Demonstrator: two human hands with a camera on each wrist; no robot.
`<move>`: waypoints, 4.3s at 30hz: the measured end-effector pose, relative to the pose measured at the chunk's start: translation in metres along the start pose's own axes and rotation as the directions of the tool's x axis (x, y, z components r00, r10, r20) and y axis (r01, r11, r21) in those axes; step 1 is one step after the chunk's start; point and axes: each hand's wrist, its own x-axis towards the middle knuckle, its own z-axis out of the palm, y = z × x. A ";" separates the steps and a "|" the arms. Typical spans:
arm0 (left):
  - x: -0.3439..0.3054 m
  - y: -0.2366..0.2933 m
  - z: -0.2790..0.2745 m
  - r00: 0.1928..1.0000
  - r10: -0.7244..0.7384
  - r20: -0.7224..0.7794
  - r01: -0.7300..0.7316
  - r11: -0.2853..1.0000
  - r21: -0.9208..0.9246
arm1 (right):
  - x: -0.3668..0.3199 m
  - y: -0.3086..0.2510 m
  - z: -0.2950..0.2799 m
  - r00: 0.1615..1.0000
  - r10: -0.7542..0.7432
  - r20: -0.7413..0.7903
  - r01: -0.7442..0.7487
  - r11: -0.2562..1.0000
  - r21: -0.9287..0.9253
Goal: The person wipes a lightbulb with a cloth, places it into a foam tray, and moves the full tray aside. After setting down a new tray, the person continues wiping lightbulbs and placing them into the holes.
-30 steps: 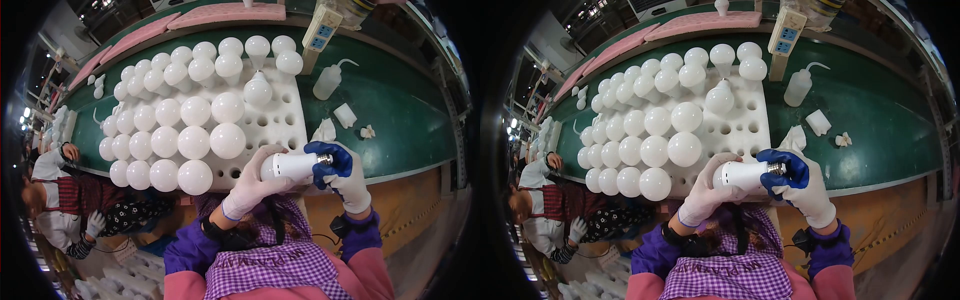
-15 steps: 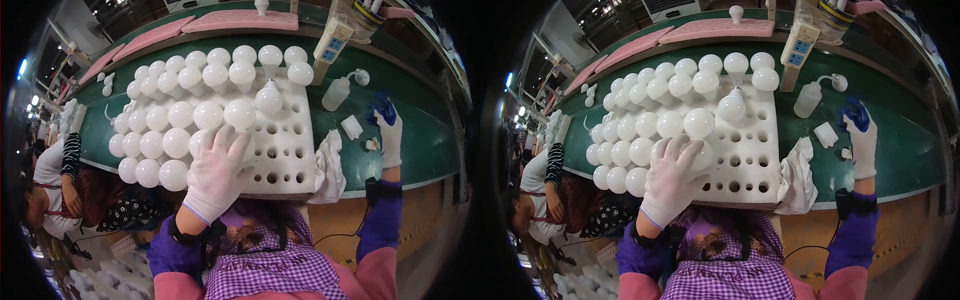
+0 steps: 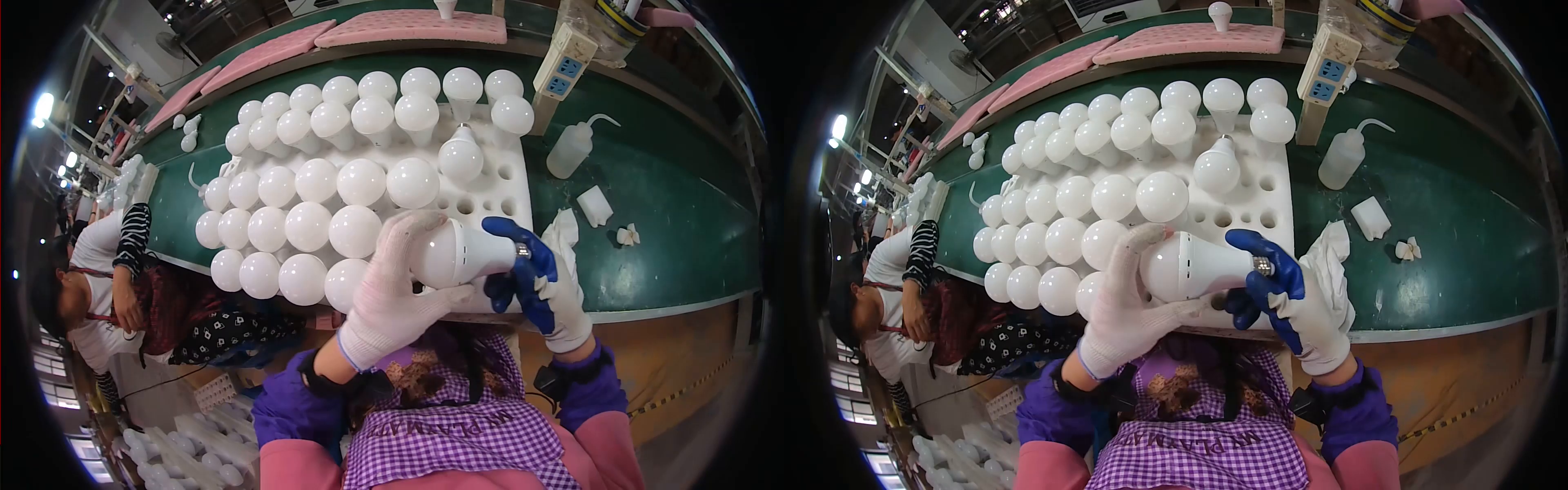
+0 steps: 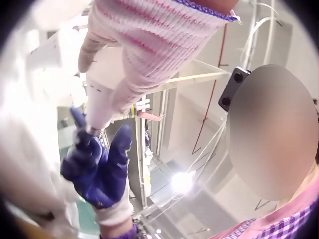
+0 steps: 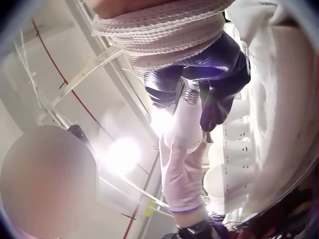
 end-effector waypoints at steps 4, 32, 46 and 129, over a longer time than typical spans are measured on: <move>-0.012 -0.006 0.024 0.981 -0.192 0.014 0.183 0.904 -0.386 | -0.006 0.001 -0.001 0.989 -0.041 -0.140 0.037 0.999 -0.028; -0.004 -0.008 0.037 0.821 -0.360 0.442 0.535 0.217 -0.816 | -0.023 0.012 -0.009 0.942 -0.169 -0.290 0.120 0.976 -0.179; -0.007 -0.010 0.040 0.892 -0.262 0.369 0.431 0.244 -0.869 | -0.023 0.012 -0.015 0.936 -0.243 -0.255 0.190 0.958 -0.215; -0.003 -0.024 0.050 0.820 -0.487 0.300 0.502 0.360 -0.787 | -0.034 0.016 -0.229 0.498 -0.538 -0.680 -0.747 0.132 -0.652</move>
